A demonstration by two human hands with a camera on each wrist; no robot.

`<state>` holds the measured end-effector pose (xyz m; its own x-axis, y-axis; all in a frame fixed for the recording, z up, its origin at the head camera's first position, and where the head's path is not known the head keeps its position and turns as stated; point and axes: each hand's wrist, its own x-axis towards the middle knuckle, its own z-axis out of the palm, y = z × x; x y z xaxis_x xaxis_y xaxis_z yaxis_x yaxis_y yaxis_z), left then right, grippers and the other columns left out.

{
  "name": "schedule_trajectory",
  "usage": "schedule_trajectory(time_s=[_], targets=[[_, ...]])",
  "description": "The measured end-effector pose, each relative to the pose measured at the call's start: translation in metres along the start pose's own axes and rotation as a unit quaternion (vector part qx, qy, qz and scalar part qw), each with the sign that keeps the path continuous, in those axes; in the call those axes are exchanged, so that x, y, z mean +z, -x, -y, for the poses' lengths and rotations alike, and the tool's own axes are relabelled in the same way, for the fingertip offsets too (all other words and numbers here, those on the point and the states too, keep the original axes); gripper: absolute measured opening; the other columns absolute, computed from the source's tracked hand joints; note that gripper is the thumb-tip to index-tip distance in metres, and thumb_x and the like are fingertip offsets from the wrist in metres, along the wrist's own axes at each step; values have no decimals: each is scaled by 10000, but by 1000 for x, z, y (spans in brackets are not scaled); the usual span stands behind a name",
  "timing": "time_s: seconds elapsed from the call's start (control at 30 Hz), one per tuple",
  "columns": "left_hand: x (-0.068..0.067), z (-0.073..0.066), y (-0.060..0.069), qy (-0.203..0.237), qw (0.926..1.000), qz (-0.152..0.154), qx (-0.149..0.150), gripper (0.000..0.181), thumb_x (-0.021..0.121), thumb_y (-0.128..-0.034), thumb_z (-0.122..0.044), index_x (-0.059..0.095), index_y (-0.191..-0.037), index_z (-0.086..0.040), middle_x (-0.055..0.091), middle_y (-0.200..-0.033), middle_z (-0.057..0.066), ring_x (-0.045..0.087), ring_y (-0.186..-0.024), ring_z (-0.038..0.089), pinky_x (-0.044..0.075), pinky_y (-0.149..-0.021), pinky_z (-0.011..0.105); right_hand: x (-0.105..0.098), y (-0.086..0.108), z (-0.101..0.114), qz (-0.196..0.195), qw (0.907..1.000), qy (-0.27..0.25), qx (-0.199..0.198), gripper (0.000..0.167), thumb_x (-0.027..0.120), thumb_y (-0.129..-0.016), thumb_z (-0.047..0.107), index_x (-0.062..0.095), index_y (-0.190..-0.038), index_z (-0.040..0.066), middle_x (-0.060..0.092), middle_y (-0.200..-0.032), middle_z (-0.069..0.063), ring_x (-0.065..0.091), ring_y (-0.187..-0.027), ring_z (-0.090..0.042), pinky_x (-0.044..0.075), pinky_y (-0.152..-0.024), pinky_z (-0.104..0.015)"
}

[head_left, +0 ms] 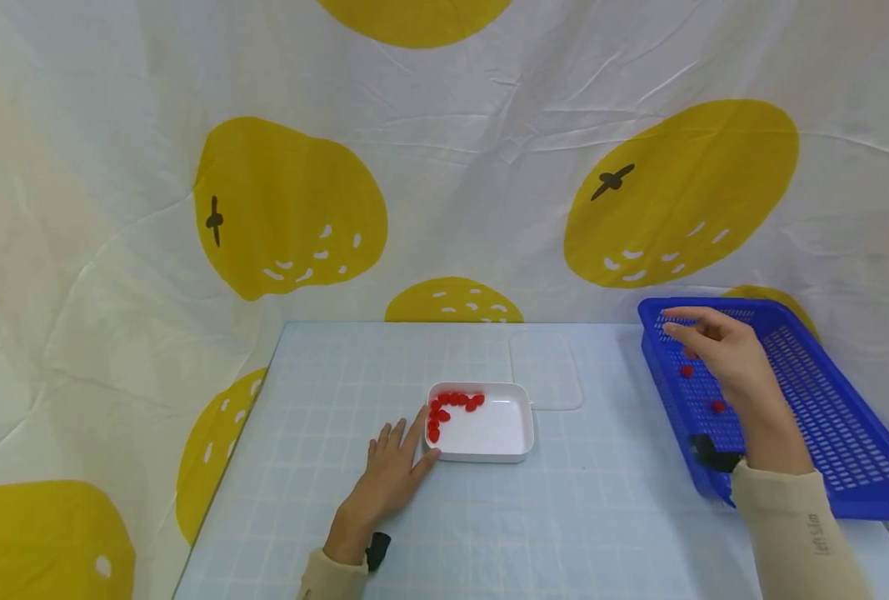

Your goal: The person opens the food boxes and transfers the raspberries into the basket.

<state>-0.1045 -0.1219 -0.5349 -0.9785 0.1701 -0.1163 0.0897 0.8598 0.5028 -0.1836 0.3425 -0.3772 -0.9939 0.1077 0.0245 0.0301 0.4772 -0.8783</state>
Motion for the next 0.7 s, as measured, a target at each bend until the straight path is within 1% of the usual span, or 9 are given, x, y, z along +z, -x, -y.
schedule_trajectory(time_s=[0.07, 0.13, 0.23, 0.27, 0.33, 0.47, 0.5, 0.6, 0.7], targets=[[0, 0, 0, 11, 10000, 11, -8, 803, 577, -971, -520, 162, -1617, -284, 320, -1576, 201, 189, -1457, 473, 130, -1131, 680, 15, 3, 8, 138, 9996, -132, -231, 410, 680, -964, 350, 661, -1314, 138, 538, -774, -5, 536, -765, -180, 462, -634, -251], [-1, 0, 0, 29, 10000, 16, -14, 802, 580, -971, -516, 163, -1617, -286, 320, -1576, 202, 187, -1457, 474, 129, -1130, 683, 31, 4, 14, 254, 9980, -326, -474, 398, 684, -968, 303, 661, -1308, 98, 540, -779, -5, 542, -784, -180, 471, -640, -251], [-1, 0, -1, 23, 10000, 48, -28, 802, 576, -972, -520, 157, -1617, -295, 317, -1578, 200, 185, -1457, 474, 128, -1129, 685, 56, 4, 20, 527, 9937, -625, -764, 370, 687, -972, 234, 660, -1291, 49, 561, -801, -38, 554, -808, -188, 477, -699, -241], [-1, 0, -1, 23, 10000, 63, -32, 801, 572, -973, -524, 154, -1617, -299, 315, -1580, 199, 183, -1458, 473, 126, -1129, 684, 64, 4, 22, 593, 9929, -615, -830, 361, 686, -973, 238, 665, -1279, 47, 572, -804, -38, 557, -798, -190, 471, -690, -250], [-1, 0, -1, 23, 10000, 82, -39, 803, 569, -973, -527, 148, -1618, -303, 311, -1582, 197, 178, -1461, 471, 123, -1131, 682, 82, 5, 24, 773, 9913, -660, -840, 357, 684, -975, 258, 668, -1265, 52, 577, -819, -52, 554, -804, -206, 457, -689, -265], [-1, 0, -1, 24, 10000, 63, -8, 803, 573, -973, -522, 151, -1618, -299, 314, -1581, 199, 181, -1460, 473, 126, -1130, 683, 118, 6, 24, 1109, 9871, -817, -815, 346, 689, -970, 291, 686, -1239, 74, 562, -833, -126, 537, -792, -256, 429, -645, -280], [-1, 0, -1, 22, 10000, 40, 16, 803, 578, -972, -516, 158, -1618, -291, 320, -1576, 203, 187, -1456, 477, 131, -1127, 688, 128, 6, 23, 1203, 9851, -938, -793, 345, 692, -967, 290, 690, -1237, 75, 554, -845, -172, 533, -790, -274, 426, -639, -283], [-1, 0, 0, 19, 10000, 22, 32, 801, 583, -972, -510, 165, -1617, -283, 324, -1573, 208, 190, -1454, 481, 134, -1124, 692, 155, 7, 21, 1423, 9808, -1071, -792, 339, 705, -957, 296, 704, -1222, 85, 541, -876, -270, 535, -783, -305, 428, -623, -288], [0, 0, -1, 10, 10000, 44, 18, 795, 576, -973, -515, 171, -1616, -279, 327, -1571, 208, 193, -1453, 480, 137, -1123, 692, 180, 9, 18, 1645, 9762, -1203, -742, 334, 710, -953, 296, 710, -1216, 90, 550, -873, -263, 543, -795, -315, 467, -660, -291]])
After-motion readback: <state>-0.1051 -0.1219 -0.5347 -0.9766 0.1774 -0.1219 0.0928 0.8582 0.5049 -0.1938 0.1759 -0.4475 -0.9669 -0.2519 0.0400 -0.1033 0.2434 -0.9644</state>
